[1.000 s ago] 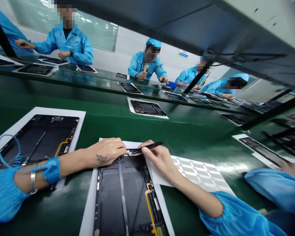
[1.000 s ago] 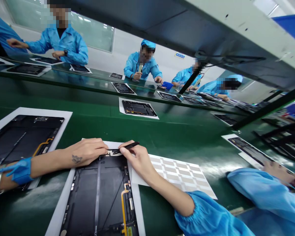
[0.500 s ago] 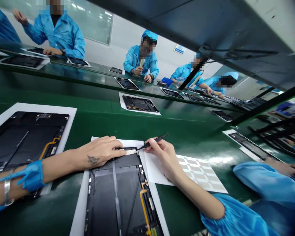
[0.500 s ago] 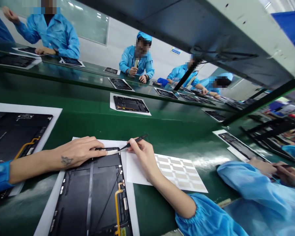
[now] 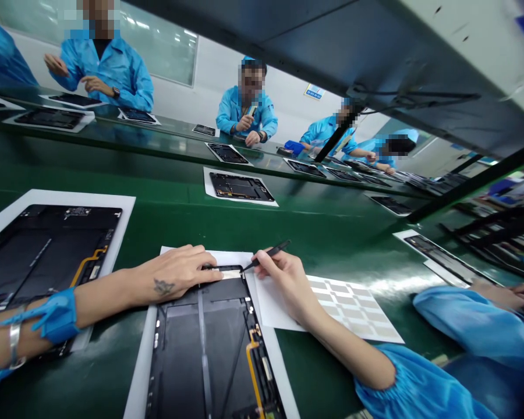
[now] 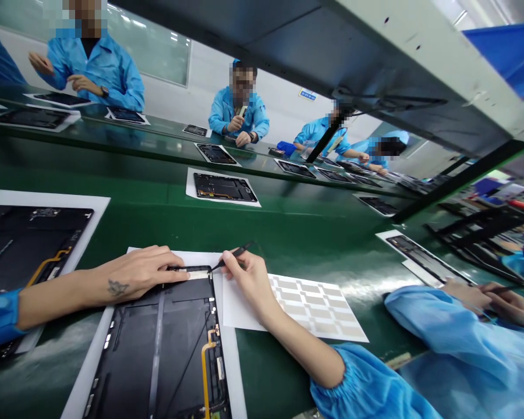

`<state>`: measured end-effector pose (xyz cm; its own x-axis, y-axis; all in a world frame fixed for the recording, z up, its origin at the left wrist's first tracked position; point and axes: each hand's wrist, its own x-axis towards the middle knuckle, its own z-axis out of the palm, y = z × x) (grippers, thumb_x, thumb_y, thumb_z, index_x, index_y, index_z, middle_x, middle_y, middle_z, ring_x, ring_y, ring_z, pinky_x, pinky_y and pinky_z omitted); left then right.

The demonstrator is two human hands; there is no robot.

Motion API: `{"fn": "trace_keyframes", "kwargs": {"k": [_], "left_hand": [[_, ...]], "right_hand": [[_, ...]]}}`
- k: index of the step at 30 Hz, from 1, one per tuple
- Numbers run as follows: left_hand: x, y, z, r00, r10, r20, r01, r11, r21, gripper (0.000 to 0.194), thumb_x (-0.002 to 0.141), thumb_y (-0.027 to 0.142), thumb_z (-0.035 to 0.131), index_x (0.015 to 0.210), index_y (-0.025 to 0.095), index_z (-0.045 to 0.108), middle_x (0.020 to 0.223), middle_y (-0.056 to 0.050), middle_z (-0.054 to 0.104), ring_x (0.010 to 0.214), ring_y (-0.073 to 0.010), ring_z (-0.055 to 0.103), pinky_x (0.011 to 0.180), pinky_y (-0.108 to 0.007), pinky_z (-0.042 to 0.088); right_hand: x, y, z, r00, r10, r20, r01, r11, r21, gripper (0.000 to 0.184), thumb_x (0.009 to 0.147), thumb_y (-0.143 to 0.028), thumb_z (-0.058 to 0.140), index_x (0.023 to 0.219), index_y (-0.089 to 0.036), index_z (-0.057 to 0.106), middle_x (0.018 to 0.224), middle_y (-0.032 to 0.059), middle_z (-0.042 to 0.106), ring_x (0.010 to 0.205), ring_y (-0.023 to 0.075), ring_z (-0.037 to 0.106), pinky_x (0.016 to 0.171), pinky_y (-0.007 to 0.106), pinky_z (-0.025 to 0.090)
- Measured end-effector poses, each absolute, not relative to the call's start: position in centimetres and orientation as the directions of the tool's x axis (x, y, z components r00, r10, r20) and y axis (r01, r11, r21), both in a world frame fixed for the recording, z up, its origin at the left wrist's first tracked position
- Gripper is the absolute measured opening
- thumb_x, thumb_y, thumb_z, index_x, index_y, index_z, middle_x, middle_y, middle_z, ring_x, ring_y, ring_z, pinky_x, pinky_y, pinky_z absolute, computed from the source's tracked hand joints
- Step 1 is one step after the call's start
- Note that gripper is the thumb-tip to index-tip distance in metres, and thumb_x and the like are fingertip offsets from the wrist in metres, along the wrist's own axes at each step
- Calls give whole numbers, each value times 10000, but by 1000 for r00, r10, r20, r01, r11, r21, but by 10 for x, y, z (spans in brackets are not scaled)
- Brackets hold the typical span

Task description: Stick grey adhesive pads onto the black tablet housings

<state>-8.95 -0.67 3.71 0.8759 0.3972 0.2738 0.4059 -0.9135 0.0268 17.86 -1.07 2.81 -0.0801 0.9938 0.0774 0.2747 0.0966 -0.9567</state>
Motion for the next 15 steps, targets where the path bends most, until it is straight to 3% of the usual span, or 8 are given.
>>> {"fn": "trace_keyframes", "kwargs": {"k": [5, 9, 12, 15], "left_hand": [[-90, -3, 36, 886, 387, 255, 394, -919, 25, 527, 850, -40, 435, 1288, 219, 574, 1175, -76, 616, 905, -205, 539, 722, -301, 434], [-75, 4, 40, 896, 408, 176, 417, -909, -15, 608, 836, -22, 486, 1353, 293, 543, 1043, -52, 601, 790, -195, 518, 633, -286, 400], [-64, 7, 43, 902, 407, 146, 420, -905, -71, 589, 870, 15, 506, 1374, 320, 525, 948, -43, 571, 753, -189, 521, 624, -273, 388], [-66, 6, 41, 903, 398, 160, 415, -905, -92, 545, 861, 17, 516, 1336, 281, 550, 943, -55, 590, 774, -203, 555, 637, -279, 416]], "right_hand": [[177, -11, 31, -88, 983, 158, 375, 180, -909, 424, 862, -573, 618, 705, -180, 636, 600, 17, 604, 618, 179, 580, 613, 290, 473], [176, -14, 37, -144, 926, 349, 381, 378, -844, 293, 941, -452, 565, 846, -192, 659, 865, 59, 667, 828, 209, 627, 737, 312, 505], [174, -14, 47, -336, 817, 469, 402, 575, -713, 188, 1002, -312, 486, 923, -206, 619, 959, 66, 656, 921, 201, 621, 819, 315, 485], [168, -7, 58, -612, 670, 420, 450, 732, -512, 176, 997, -159, 428, 946, -202, 591, 886, 61, 635, 841, 192, 582, 755, 308, 455]]}}
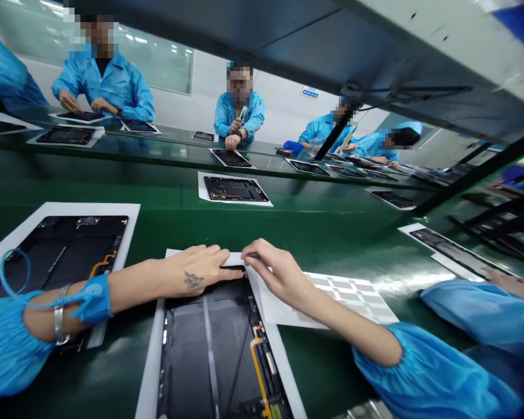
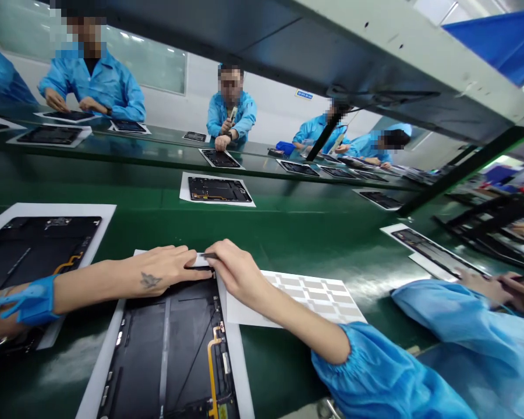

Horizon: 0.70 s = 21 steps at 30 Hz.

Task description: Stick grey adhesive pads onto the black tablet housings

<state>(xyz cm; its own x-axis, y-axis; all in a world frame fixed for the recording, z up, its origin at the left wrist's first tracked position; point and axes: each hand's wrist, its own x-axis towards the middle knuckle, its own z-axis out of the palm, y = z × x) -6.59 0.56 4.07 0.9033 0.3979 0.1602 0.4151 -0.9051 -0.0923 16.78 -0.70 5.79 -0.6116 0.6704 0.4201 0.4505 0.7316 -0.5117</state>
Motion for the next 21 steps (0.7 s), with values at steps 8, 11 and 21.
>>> {"fn": "trace_keyframes", "kwargs": {"k": [8, 11, 21], "left_hand": [[-102, 0, 25, 845, 312, 434, 289, -950, 119, 348, 961, 53, 372, 1191, 115, 626, 1200, -97, 707, 1143, -215, 634, 990, -326, 509], [-100, -1, 27, 855, 331, 399, 300, -944, 139, 347, 949, 47, 362, 1132, 122, 646, 1159, -99, 719, 1116, -220, 653, 983, -339, 525], [-95, -4, 32, 869, 332, 367, 307, -943, 127, 324, 919, 33, 381, 1072, 147, 644, 1078, -93, 725, 1064, -217, 655, 987, -340, 517]], "right_hand": [[140, 15, 70, -899, 438, 11, 430, 888, -164, 152, 879, -30, 552, 829, -166, 601, 886, 61, 595, 837, 193, 526, 725, 313, 365], [133, 15, 76, -919, 394, -33, 395, 911, -117, 157, 890, -32, 540, 829, -166, 595, 871, 59, 590, 823, 190, 520, 729, 316, 362], [132, 14, 80, -919, 376, -121, 376, 926, 26, 145, 868, -45, 518, 859, -164, 599, 874, 80, 596, 799, 210, 491, 691, 335, 362]]}}
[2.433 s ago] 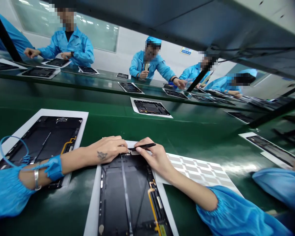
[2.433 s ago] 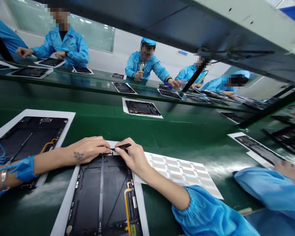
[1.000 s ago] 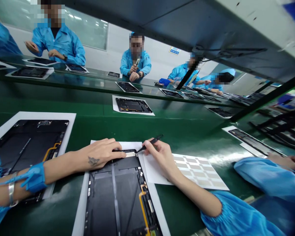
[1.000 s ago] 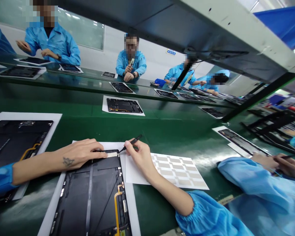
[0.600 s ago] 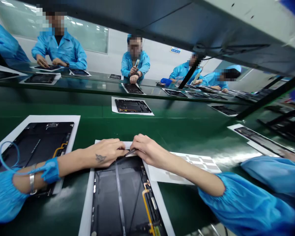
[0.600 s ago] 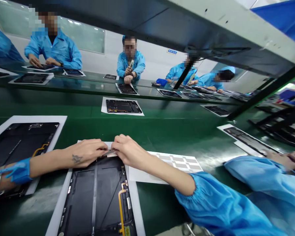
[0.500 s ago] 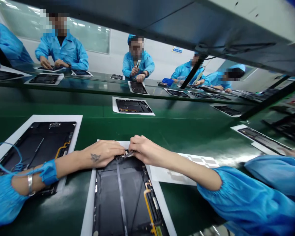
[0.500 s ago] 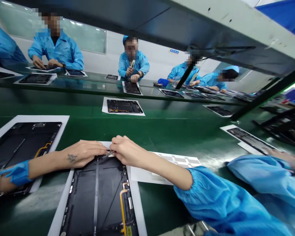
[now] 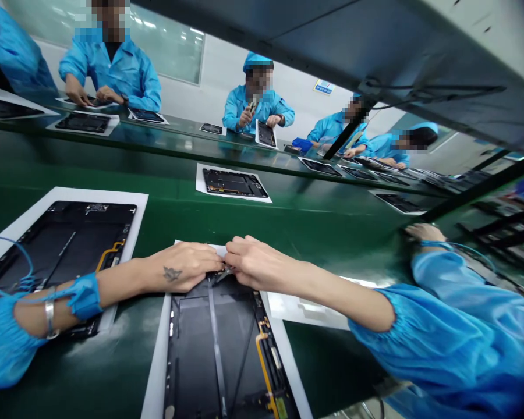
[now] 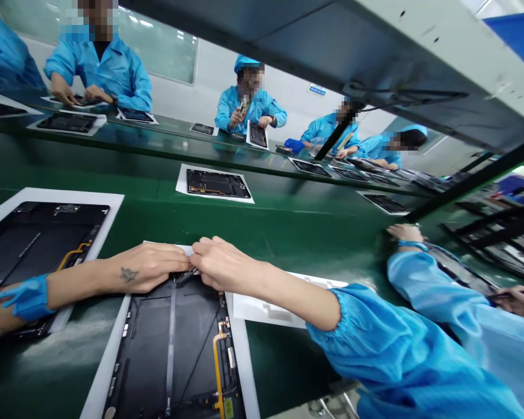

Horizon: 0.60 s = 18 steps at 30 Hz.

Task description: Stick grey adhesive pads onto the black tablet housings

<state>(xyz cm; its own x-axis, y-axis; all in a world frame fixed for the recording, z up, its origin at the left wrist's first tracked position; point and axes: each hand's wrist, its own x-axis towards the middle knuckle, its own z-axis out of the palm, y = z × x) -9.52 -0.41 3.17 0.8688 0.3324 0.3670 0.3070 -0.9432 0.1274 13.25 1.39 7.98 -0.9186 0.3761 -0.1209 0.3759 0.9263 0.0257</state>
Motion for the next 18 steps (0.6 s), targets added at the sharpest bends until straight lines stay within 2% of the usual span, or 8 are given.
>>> {"fn": "trace_keyframes", "kwargs": {"k": [3, 5, 8, 11, 15, 18], "left_hand": [[-94, -5, 32, 864, 315, 393, 302, -948, 96, 346, 913, 30, 387, 1124, 130, 642, 1149, -93, 722, 1079, -225, 658, 970, -346, 526], [-94, -5, 33, 862, 321, 391, 311, -946, 91, 349, 904, 25, 394, 1123, 118, 650, 1136, -100, 728, 1046, -230, 670, 926, -346, 544], [-93, -4, 32, 857, 348, 381, 332, -937, 108, 355, 902, 29, 407, 1131, 134, 657, 1128, -97, 731, 1043, -221, 669, 911, -331, 548], [-93, -4, 31, 857, 350, 379, 332, -936, 114, 351, 902, 42, 411, 1124, 143, 663, 1127, -99, 731, 1048, -223, 665, 929, -345, 547], [-92, -4, 30, 855, 337, 394, 323, -941, 102, 336, 910, 51, 402, 1102, 133, 665, 1110, -103, 735, 1029, -232, 669, 910, -356, 554], [-92, -4, 30, 856, 325, 402, 316, -944, 90, 332, 916, 47, 398, 1101, 120, 664, 1115, -106, 735, 1026, -236, 672, 900, -352, 549]], "right_hand": [[149, 18, 82, -890, 431, -147, 442, 895, -54, 144, 845, -40, 540, 814, -166, 603, 854, 65, 594, 795, 199, 516, 699, 322, 377], [161, 20, 78, -879, 464, -112, 476, 868, -143, 141, 839, -40, 558, 800, -165, 609, 842, 55, 593, 792, 191, 529, 703, 311, 397], [174, 15, 65, -835, 541, 102, 510, 829, -229, 160, 858, -34, 544, 840, -163, 637, 841, 61, 604, 807, 200, 539, 719, 319, 424], [177, 1, 48, -785, 545, 293, 462, 831, -309, 227, 889, -33, 512, 952, -175, 678, 878, 73, 630, 846, 209, 556, 753, 336, 444], [172, -15, 37, -808, 508, 298, 406, 847, -343, 244, 944, -139, 561, 1148, -196, 683, 940, 81, 621, 871, 205, 567, 793, 354, 452], [175, -18, 38, -820, 510, 261, 426, 847, -318, 259, 955, -165, 558, 1183, -199, 679, 939, 85, 607, 868, 210, 561, 775, 358, 447]]}}
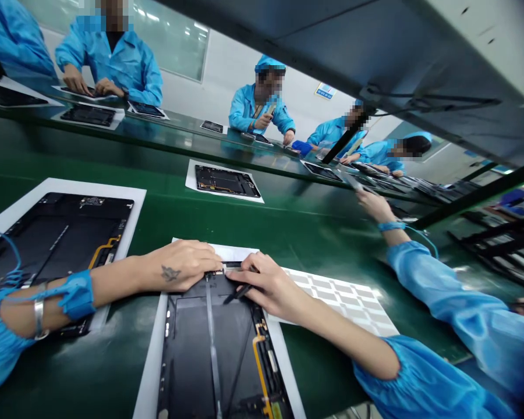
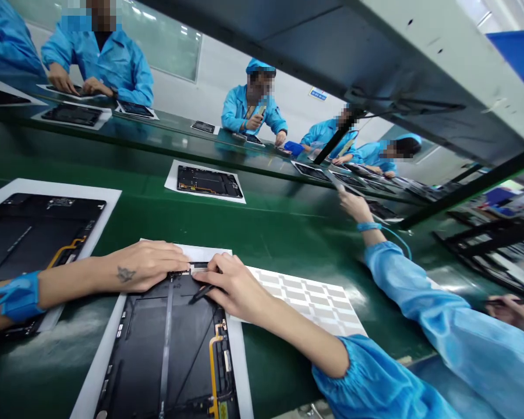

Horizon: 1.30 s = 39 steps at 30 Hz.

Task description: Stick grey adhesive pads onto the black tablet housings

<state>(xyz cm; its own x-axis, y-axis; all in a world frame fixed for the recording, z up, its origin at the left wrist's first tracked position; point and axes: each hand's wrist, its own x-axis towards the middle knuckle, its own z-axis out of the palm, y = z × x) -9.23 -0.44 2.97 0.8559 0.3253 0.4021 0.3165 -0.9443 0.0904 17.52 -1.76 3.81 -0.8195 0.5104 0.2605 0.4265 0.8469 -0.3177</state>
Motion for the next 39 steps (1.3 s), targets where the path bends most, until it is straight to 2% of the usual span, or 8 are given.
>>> {"fn": "trace_keyframes", "kwargs": {"k": [3, 8, 17, 26, 29, 33, 37, 39], "left_hand": [[-94, -3, 28, 853, 322, 411, 306, -946, 106, 325, 923, 53, 402, 1106, 121, 662, 1145, -108, 728, 1032, -236, 669, 919, -355, 535], [-97, 0, 23, 819, 387, 423, 318, -920, 228, 298, 978, 81, 395, 1115, 146, 651, 1154, -89, 720, 1057, -208, 647, 916, -316, 518], [-95, 4, 18, 802, 424, 420, 310, -897, 314, 266, 965, 46, 399, 1044, 146, 633, 1009, -86, 694, 959, -200, 588, 853, -302, 487], [-98, 3, 21, 733, 597, 326, 541, -802, 253, 163, 1034, 269, 433, 1149, 209, 531, 1132, -68, 618, 1040, -234, 538, 875, -355, 414], [-93, -3, 19, 650, 724, 231, 704, -688, 177, 198, 1041, 363, 427, 1086, 196, 522, 1055, -72, 595, 928, -243, 551, 804, -359, 425], [-87, -9, 29, 628, 768, 121, 749, -640, 174, 224, 1055, 298, 328, 921, 206, 483, 873, -38, 570, 767, -211, 553, 704, -321, 415], [-125, 9, 77, 375, 919, 120, 884, -394, 252, 176, 1014, 316, 360, 953, 209, 486, 669, 28, 530, 597, -170, 534, 595, -268, 387], [-166, 28, 112, 80, 947, 313, 948, -169, 270, 194, 984, 353, 403, 940, 205, 520, 729, 27, 570, 699, -161, 589, 680, -252, 423]], "right_hand": [[185, -16, 42, -781, 564, 268, 469, 814, -343, 234, 941, -110, 519, 1073, -188, 695, 919, 88, 612, 866, 219, 559, 752, 355, 453], [186, -9, 43, -695, 672, 256, 495, 705, -508, 271, 885, -26, 484, 1005, -200, 653, 918, 72, 626, 901, 216, 589, 788, 346, 488], [151, -2, 40, -764, 600, 238, 422, 744, -519, 273, 850, 29, 495, 937, -182, 646, 890, 61, 622, 895, 213, 564, 787, 334, 459], [168, -3, 33, -836, 441, 327, 367, 892, -265, 381, 857, -2, 445, 1099, -187, 672, 933, 91, 633, 821, 226, 523, 712, 357, 422], [177, -3, 32, -731, 535, 424, 423, 842, -333, 316, 864, -10, 438, 988, -185, 670, 900, 80, 640, 834, 221, 549, 725, 344, 443], [187, 3, 26, -421, 728, 542, 527, 682, -507, 192, 918, -107, 486, 919, -193, 657, 859, 61, 656, 835, 213, 607, 736, 322, 466], [189, 12, 20, -252, 798, 547, 543, 585, -603, 186, 953, -242, 506, 919, -199, 683, 835, 56, 670, 785, 213, 631, 697, 311, 468], [187, 14, 19, -227, 805, 548, 534, 573, -621, 202, 953, -274, 506, 912, -202, 690, 836, 56, 678, 780, 213, 638, 696, 310, 472]]}}
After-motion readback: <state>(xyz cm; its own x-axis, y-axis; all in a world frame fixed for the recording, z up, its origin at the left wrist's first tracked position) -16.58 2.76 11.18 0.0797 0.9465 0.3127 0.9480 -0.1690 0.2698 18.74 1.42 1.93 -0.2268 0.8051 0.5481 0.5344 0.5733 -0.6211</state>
